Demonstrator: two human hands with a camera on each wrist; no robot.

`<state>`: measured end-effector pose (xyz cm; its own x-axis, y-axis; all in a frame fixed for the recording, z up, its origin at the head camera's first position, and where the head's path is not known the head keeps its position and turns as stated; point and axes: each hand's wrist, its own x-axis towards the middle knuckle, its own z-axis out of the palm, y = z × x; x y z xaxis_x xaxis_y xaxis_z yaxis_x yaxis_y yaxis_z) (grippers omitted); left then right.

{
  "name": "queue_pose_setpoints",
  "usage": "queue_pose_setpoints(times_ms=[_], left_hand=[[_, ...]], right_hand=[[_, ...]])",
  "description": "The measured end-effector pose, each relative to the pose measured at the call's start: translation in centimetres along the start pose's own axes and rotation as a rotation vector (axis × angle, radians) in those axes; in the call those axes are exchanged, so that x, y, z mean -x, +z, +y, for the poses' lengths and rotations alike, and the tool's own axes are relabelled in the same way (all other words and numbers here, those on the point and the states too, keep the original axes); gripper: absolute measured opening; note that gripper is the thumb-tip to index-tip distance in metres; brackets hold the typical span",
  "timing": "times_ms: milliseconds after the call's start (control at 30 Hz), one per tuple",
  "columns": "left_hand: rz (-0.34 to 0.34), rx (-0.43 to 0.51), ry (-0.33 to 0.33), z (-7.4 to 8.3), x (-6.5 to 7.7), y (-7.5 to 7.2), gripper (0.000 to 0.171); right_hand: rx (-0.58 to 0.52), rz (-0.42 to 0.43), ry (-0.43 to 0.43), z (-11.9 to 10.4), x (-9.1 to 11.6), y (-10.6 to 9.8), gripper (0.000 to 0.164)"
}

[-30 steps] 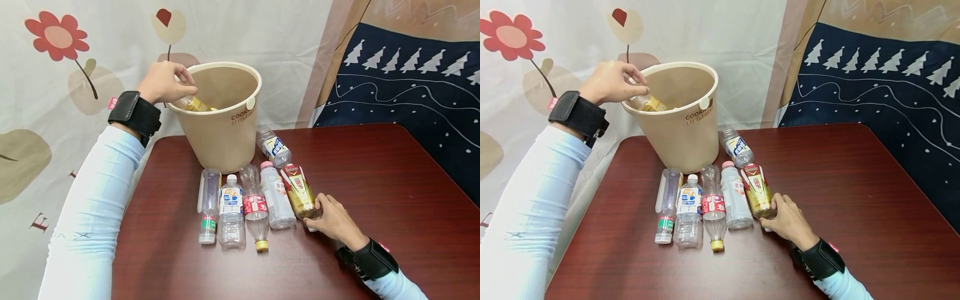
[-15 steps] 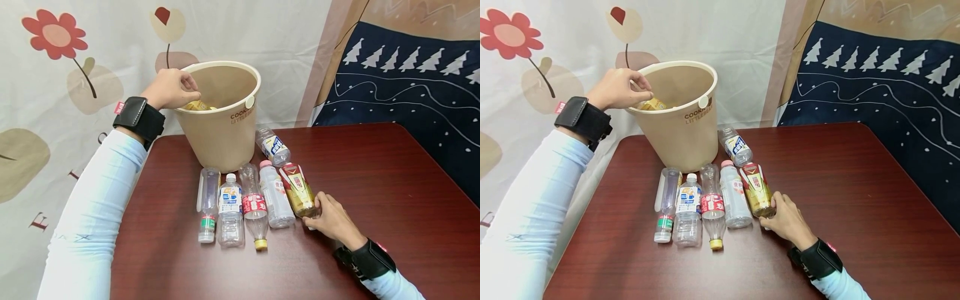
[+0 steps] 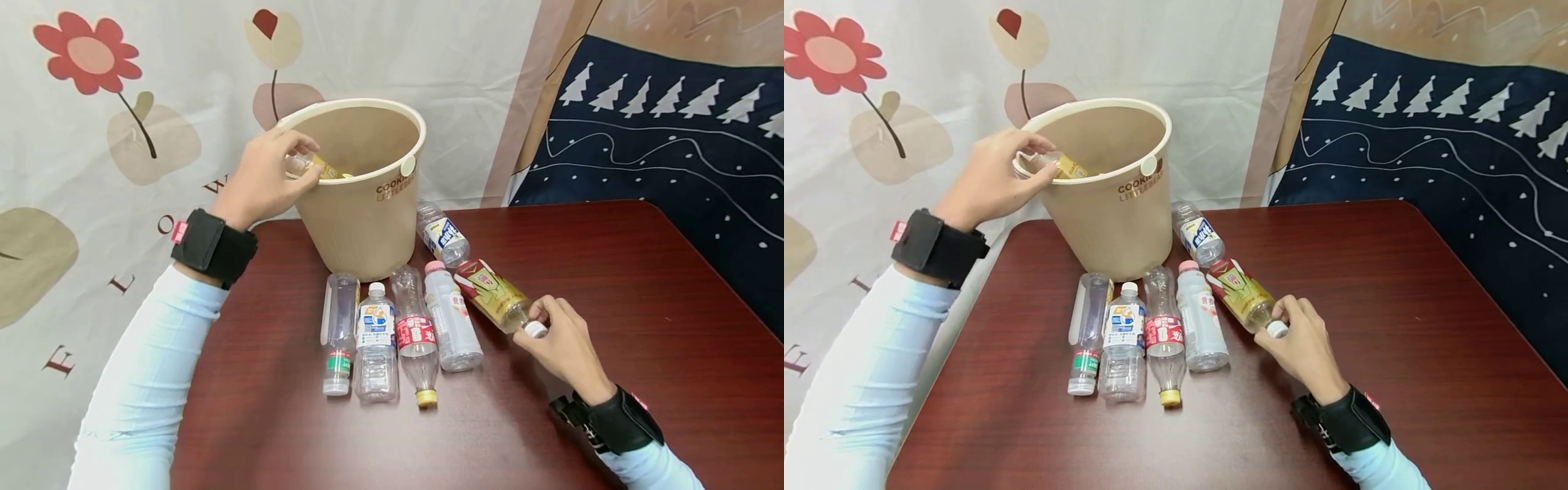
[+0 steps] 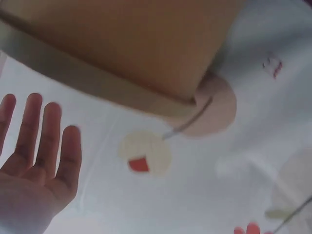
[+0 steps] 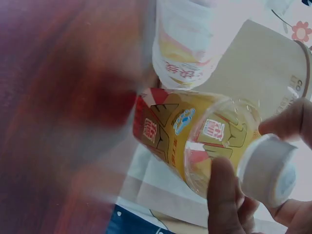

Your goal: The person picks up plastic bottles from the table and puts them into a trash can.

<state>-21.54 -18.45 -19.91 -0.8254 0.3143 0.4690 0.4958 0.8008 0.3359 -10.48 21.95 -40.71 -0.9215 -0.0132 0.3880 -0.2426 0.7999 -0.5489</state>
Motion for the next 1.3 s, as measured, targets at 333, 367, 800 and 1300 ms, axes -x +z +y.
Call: queue_pose_setpoints(times_ms=[333,367,800,1300], left_hand=[[0.239,0.079,0.207,0.4,5.7,2.7,0.021],[0.245,0.103,0.216,0.4,6.3,3.1,0.021],[0.257,0.454,0.058,-0.6,12.3,8.6,0.02],[0.218,0.68,0.017,-0.2,14.2,11.5,0.031]], right_hand=[[-0.053,0.146,-0.039,0.0,-0.8,-0.5,0.026],[-0.055,0.153,-0.036,0.0,-0.8,-0.5,0.026],[-0.121,0.236,-0.007,0.2,-1.4,-1.9,0.028],[-0.462,0.026,0.083,-0.6,-2.3,-3.5,0.031]])
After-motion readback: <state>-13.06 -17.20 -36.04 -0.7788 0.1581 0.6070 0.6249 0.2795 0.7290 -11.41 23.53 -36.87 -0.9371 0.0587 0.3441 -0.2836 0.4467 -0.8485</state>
